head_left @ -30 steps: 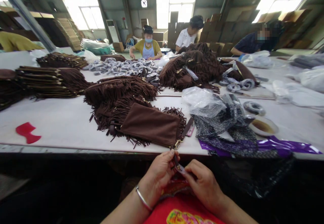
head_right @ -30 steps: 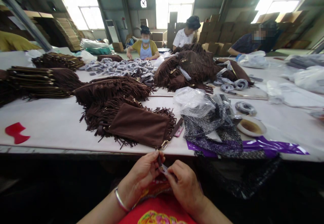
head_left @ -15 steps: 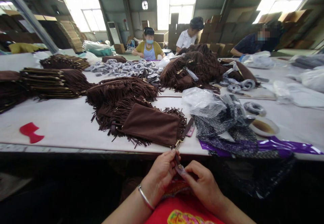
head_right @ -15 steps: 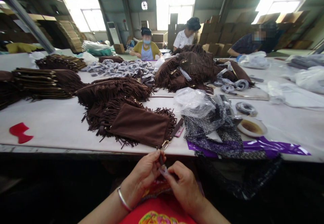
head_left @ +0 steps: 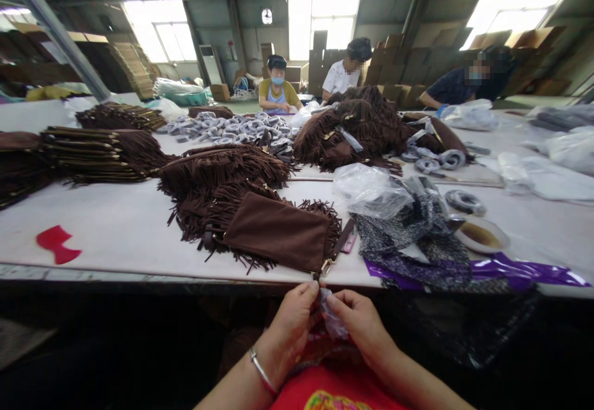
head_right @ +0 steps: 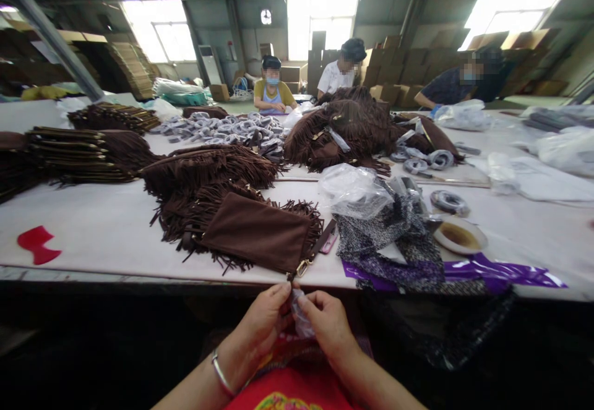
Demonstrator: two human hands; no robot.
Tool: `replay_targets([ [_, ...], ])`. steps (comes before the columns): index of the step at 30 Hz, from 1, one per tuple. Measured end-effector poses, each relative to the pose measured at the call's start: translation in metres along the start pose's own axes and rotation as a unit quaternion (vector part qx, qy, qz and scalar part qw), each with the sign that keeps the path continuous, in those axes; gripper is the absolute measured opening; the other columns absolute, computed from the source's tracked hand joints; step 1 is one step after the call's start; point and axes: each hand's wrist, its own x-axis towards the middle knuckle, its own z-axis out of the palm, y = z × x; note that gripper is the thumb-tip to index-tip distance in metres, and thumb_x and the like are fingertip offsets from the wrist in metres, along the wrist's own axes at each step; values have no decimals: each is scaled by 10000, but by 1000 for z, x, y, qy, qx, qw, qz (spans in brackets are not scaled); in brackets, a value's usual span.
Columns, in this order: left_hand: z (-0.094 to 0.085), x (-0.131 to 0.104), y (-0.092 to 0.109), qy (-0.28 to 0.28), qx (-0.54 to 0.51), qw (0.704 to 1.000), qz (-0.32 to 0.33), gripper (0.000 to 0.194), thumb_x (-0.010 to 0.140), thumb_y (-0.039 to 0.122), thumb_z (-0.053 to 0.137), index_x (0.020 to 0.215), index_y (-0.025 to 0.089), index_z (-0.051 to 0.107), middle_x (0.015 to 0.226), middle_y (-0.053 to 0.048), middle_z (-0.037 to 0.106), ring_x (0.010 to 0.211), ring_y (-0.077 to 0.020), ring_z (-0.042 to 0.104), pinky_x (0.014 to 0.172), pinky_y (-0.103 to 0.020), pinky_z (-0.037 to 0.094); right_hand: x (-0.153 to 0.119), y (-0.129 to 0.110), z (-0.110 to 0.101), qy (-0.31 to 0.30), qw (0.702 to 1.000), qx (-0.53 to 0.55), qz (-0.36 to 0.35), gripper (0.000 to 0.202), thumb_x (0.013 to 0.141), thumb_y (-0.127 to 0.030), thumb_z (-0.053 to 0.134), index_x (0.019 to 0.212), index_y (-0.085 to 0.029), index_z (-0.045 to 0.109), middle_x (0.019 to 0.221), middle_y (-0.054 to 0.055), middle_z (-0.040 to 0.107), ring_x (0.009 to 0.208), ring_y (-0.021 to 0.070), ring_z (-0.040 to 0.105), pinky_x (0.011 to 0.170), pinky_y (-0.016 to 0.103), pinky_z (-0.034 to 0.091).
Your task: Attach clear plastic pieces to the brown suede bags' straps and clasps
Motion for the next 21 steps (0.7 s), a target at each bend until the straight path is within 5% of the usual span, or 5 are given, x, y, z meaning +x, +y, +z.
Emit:
replay_targets([
  [6, -15, -8, -5, 20, -21, 1000, 2, 360, 791, 389, 743, 1061, 181, 626, 997, -89, 698, 806, -172, 666, 699, -274, 512, 13, -7, 14, -1, 999, -31, -9, 486, 660, -617, 728, 681, -133, 684, 594, 29, 663, 521, 167, 548, 485, 263, 428],
  [10, -16, -14, -8, 54, -22, 998, 6, 346, 748, 347, 781, 994, 156, 630, 897, -80, 701, 720, -164, 664, 668, -275, 517, 14, -9, 20, -4, 999, -30, -22, 469, 676, -601, 716, 693, -133, 678, 611, 31, 660, 541, 175, 550, 514, 275, 431],
  [15, -15, -15, -13, 25, -22, 999, -17, 358, 683, 383, 822, 875, 144, 636, 737, -43, 676, 628, -172, 627, 604, -297, 507, 7, -6, 17, 9, 998, -41, -43, 484, 740, -618, 663, 745, -134, 685, 654, 36, 656, 599, 186, 553, 548, 279, 428],
  [21, -18, -8, -11, 76, 119, 987, 73, 263, 675, 348, 803, 790, 128, 714, 713, -55, 700, 621, -162, 602, 602, -263, 469, 1, 1, 10, -21, 999, -44, -19, 452, 741, -607, 659, 767, -155, 667, 648, 24, 654, 597, 180, 556, 566, 276, 430],
])
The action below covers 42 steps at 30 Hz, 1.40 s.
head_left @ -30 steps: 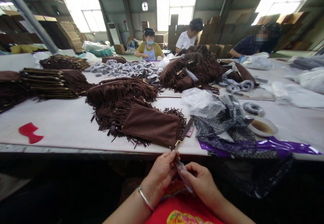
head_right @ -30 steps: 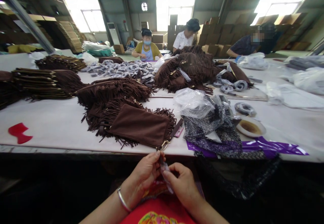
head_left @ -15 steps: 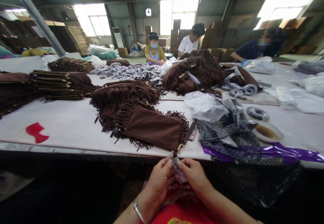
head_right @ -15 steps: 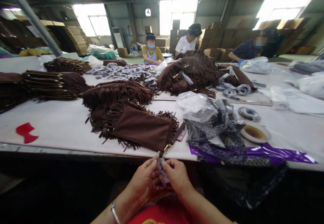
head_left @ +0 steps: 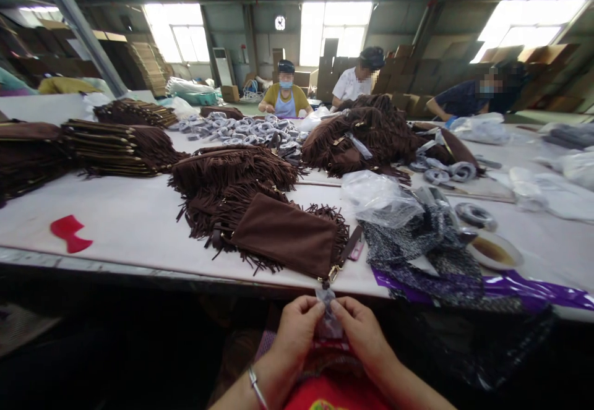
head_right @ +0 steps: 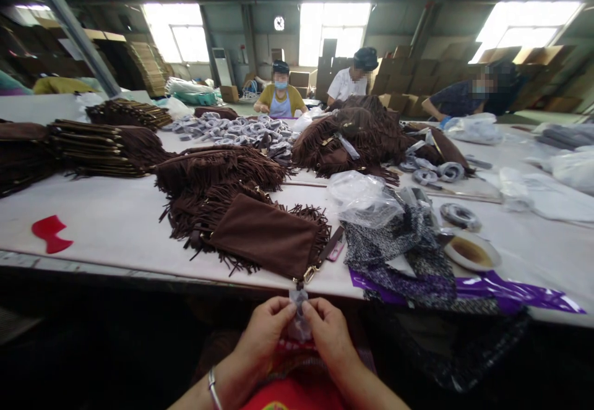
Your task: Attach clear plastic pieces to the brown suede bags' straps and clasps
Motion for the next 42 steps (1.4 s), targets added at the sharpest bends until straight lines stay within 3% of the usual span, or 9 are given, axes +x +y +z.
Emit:
replay_targets([
  [6, -1, -2, 11, 14, 83, 994, 66, 206, 718, 307, 727, 818, 128, 745, 762, -81, 737, 646, -185, 629, 615, -271, 488, 4, 6, 1, -3, 1000, -8, 30, 377, 706, -536, 664, 639, -172, 590, 441, -51, 490, 429, 111, 407, 461, 238, 310],
  [13, 0, 0, 5, 5, 46, 998, 43, 280, 713, 332, 699, 889, 115, 710, 817, -91, 741, 677, -196, 651, 649, -302, 523, 4, 6, 0, 35, 998, -49, -11, 340, 708, -487, 645, 682, -150, 677, 467, -27, 532, 436, 127, 445, 457, 248, 334],
  [18, 1, 2, 2, -13, 19, 1000, 5, 422, 649, 406, 779, 913, 91, 683, 759, -92, 724, 611, -192, 639, 599, -310, 517, 1, 5, -4, 40, 993, -99, -42, 279, 745, -429, 624, 676, -170, 702, 586, 21, 664, 539, 178, 573, 509, 257, 415],
  [23, 3, -2, 2, -44, -21, 996, -75, 432, 688, 423, 779, 957, 108, 656, 853, -101, 722, 722, -194, 672, 644, -292, 523, 7, 0, -7, 76, 992, -93, -50, 334, 735, -490, 639, 702, -168, 719, 665, 50, 717, 621, 212, 622, 578, 276, 475],
  [28, 3, -7, 0, -88, -31, 988, -127, 403, 721, 426, 767, 971, 143, 624, 823, -78, 700, 713, -187, 664, 619, -287, 521, 18, 1, -3, 81, 994, -63, -21, 412, 680, -576, 670, 651, -164, 666, 428, -25, 541, 398, 134, 472, 412, 239, 358],
  [32, 1, -5, -4, -74, -38, 990, -117, 373, 698, 407, 781, 914, 143, 631, 744, -54, 676, 615, -136, 602, 585, -258, 497, 21, 5, 2, 61, 998, -33, 12, 501, 672, -674, 666, 658, -175, 618, 369, -41, 502, 331, 94, 391, 358, 208, 274],
  [36, 0, -3, -3, -84, -60, 990, -94, 412, 641, 440, 818, 864, 138, 647, 717, -50, 674, 620, -148, 601, 580, -254, 476, 21, 6, 3, 43, 999, -23, 21, 536, 657, -710, 664, 656, -178, 605, 359, -57, 469, 322, 79, 358, 344, 197, 239],
  [42, 12, 11, 10, -45, -87, 993, -66, 552, 589, 598, 807, 831, 125, 656, 684, -36, 650, 577, -137, 570, 545, -247, 433, 25, 2, 6, 73, 996, -45, -14, 516, 657, -685, 675, 609, -177, 598, 424, -37, 503, 382, 109, 424, 379, 224, 295],
])
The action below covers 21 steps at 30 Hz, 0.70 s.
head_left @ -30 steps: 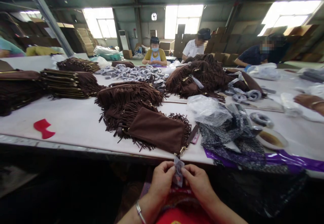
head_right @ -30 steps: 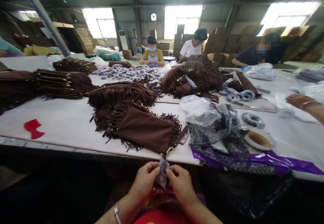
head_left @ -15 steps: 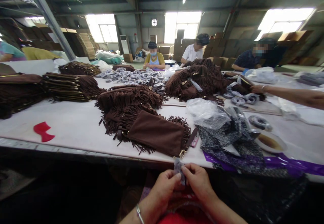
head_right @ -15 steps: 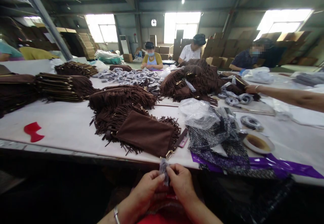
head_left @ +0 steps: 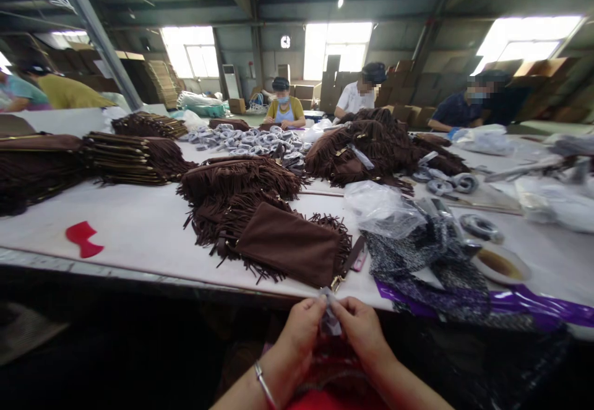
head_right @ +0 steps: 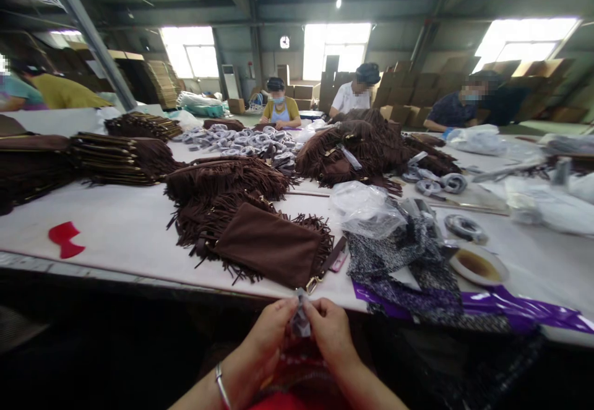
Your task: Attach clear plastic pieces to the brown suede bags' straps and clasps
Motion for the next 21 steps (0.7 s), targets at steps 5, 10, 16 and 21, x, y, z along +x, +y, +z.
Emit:
replay_targets([
  [5, 12, 12, 0, 31, 2, 999, 42, 560, 571, 614, 805, 715, 96, 651, 577, -13, 580, 500, -101, 483, 484, -234, 351, -5, -4, -8, -14, 992, -84, -96, 441, 834, -573, 584, 626, -186, 615, 515, -8, 574, 488, 151, 515, 476, 248, 404],
  [10, 18, 7, 6, 34, -35, 998, -31, 445, 677, 516, 755, 869, 129, 652, 679, -39, 644, 582, -143, 568, 534, -251, 438, 1, -8, -30, -6, 935, -189, -302, 224, 944, -304, 496, 1023, -204, 681, 950, 75, 700, 893, 230, 655, 826, 329, 526],
  [16, 24, 5, 18, 32, -27, 998, -52, 261, 785, 380, 675, 795, 149, 553, 590, 49, 486, 444, -43, 396, 420, -149, 247, 27, -19, -34, -33, 818, -318, -478, 329, 930, -99, 436, 1121, -213, 678, 1042, 107, 663, 966, 223, 626, 846, 337, 541],
  [21, 20, 0, 18, 32, 10, 999, -26, 314, 756, 428, 695, 786, 179, 506, 572, 79, 424, 416, -35, 312, 395, -166, 111, 30, -30, -32, -46, 781, -353, -512, 254, 941, -116, 469, 943, -196, 710, 891, 79, 663, 860, 203, 597, 792, 316, 501],
])
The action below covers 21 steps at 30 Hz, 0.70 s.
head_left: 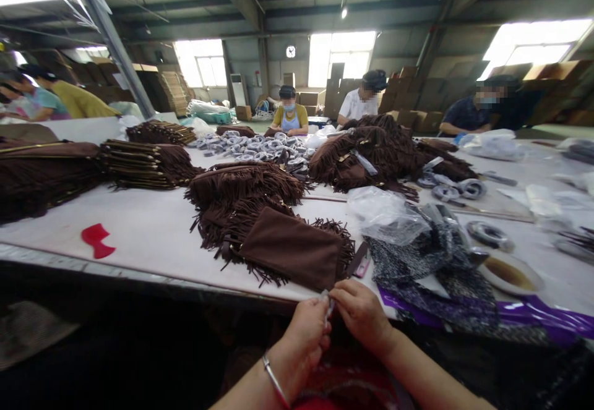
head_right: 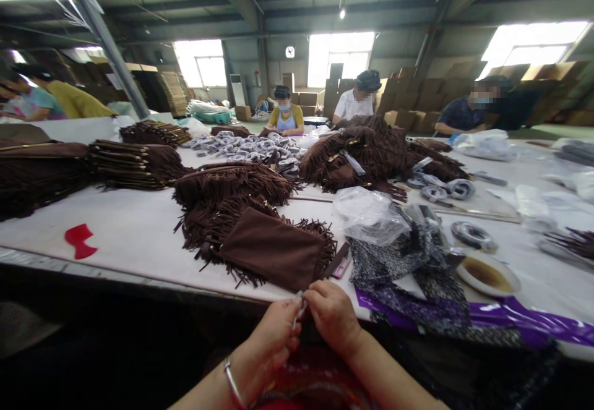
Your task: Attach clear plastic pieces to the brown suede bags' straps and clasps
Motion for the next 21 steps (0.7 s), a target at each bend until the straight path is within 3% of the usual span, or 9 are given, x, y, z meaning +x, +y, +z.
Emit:
replay_targets([
  [5, -8, -6, -8, -21, 59, 998, 26, 455, 729, 636, 650, 772, 219, 472, 475, 117, 316, 375, -45, 218, 377, -196, 99, -5, -10, -10, -51, 998, -40, -19, 252, 969, -135, 438, 872, -184, 665, 840, 71, 634, 835, 214, 555, 790, 338, 432],
  [9, -10, -5, -9, -26, 81, 996, 30, 499, 717, 702, 612, 774, 227, 470, 454, 124, 285, 371, -52, 190, 371, -207, 110, -12, -5, -8, -43, 997, -61, -5, 250, 955, -117, 431, 829, -182, 637, 820, 69, 628, 817, 220, 551, 779, 338, 409],
  [14, -17, -5, -5, -52, 7, 998, -17, 511, 627, 623, 741, 773, 224, 456, 478, 134, 264, 400, -38, 144, 394, -199, 74, -19, 4, -12, 32, 988, 24, 147, 197, 939, -181, 451, 849, -193, 625, 825, 72, 647, 813, 222, 595, 771, 325, 437],
  [18, -21, -6, -4, -82, -44, 994, -49, 540, 570, 577, 805, 783, 214, 466, 515, 126, 307, 416, -26, 140, 404, -191, 60, -16, -9, -14, -38, 940, 213, 263, 197, 928, -331, 524, 863, -211, 667, 853, 39, 697, 819, 213, 626, 748, 297, 466],
  [21, -21, -5, -6, -75, -35, 996, -37, 535, 590, 600, 789, 810, 212, 493, 504, 123, 317, 409, -29, 158, 401, -191, 69, -10, -18, -4, -83, 898, 278, 331, 304, 905, -402, 530, 745, -190, 677, 714, 18, 680, 708, 194, 602, 652, 276, 445],
])
